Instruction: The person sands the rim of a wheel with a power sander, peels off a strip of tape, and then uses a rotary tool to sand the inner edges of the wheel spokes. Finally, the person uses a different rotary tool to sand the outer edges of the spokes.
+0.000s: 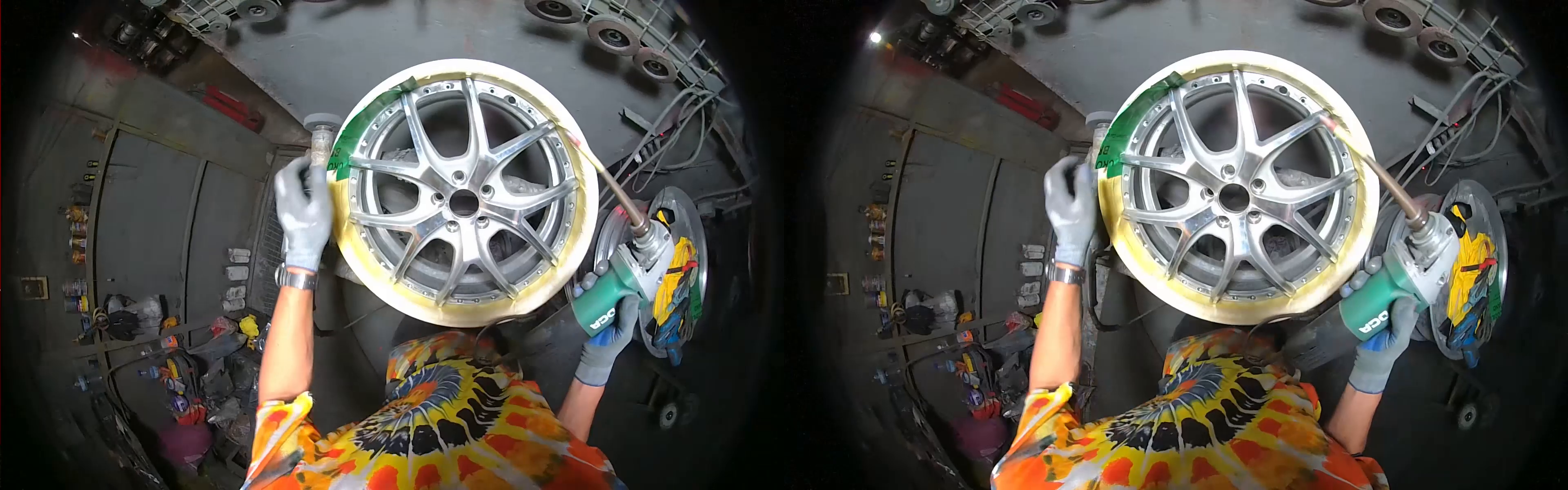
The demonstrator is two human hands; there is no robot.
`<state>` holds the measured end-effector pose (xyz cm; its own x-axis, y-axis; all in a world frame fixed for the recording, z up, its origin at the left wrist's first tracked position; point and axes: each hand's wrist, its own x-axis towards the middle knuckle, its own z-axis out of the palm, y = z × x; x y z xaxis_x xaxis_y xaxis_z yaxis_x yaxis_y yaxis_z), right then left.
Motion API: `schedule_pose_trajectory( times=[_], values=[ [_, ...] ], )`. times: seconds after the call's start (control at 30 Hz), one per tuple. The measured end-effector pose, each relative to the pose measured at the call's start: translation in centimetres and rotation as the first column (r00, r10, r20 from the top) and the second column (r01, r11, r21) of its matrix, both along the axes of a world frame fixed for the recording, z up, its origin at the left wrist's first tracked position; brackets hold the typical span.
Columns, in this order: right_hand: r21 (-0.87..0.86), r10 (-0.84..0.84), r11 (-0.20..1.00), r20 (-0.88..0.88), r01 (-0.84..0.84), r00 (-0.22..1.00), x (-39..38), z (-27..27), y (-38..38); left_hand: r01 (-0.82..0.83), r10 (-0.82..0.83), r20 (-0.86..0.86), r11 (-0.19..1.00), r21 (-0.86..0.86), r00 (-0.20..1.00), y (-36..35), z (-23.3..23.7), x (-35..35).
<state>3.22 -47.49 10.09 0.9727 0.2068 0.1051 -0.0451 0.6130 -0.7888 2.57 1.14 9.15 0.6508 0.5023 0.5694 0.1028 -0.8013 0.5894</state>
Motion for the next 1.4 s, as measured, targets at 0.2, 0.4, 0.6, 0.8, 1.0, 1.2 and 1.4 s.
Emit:
schedule_pose_trajectory(
  times=[0.2, 0.4, 0.6, 0.8, 1.0, 1.2, 1.4],
  values=[
    [-0.218, -0.025, 0.976, -0.014, 0.021, 1.000, 0.8, 1.9, 5.7, -0.003, 0.091, -0.337, 0.967, 0.255, 0.937, 1.6, -2.3, 3.4],
    [-0.318, -0.096, 0.946, -0.098, 0.060, 0.990, 2.0, 1.6, 9.6, 0.066, 0.098, -0.502, 0.952, 0.299, 0.859, 1.8, -1.8, 3.6],
    [-0.319, -0.051, 0.948, -0.169, -0.005, 0.984, 4.2, 3.6, 14.0, 0.147, 0.008, -0.386, 0.918, 0.369, 0.922, 2.5, -2.3, 3.6],
    [-0.439, -0.094, 0.898, -0.115, 0.034, 0.989, 3.6, 1.2, 15.0, 0.021, -0.107, -0.190, 0.913, -0.408, 0.976, -3.4, 0.8, -3.0],
    [-0.492, -0.014, 0.870, -0.101, -0.038, 0.995, 4.2, 0.2, 18.8, 0.491, -0.648, 0.425, -0.089, -0.867, 0.632, -12.5, 0.9, 0.1],
    [-0.370, -0.006, 0.925, -0.236, -0.084, 0.972, 4.6, -1.3, 20.0, 0.402, -0.669, 0.428, -0.206, -0.892, 0.608, -11.1, -0.7, 5.1],
    [-0.485, 0.032, 0.859, -0.269, -0.164, 0.963, 4.8, -1.9, 21.1, 0.389, -0.660, 0.376, -0.135, -0.911, 0.651, -10.4, -2.7, 5.6]
  ],
)
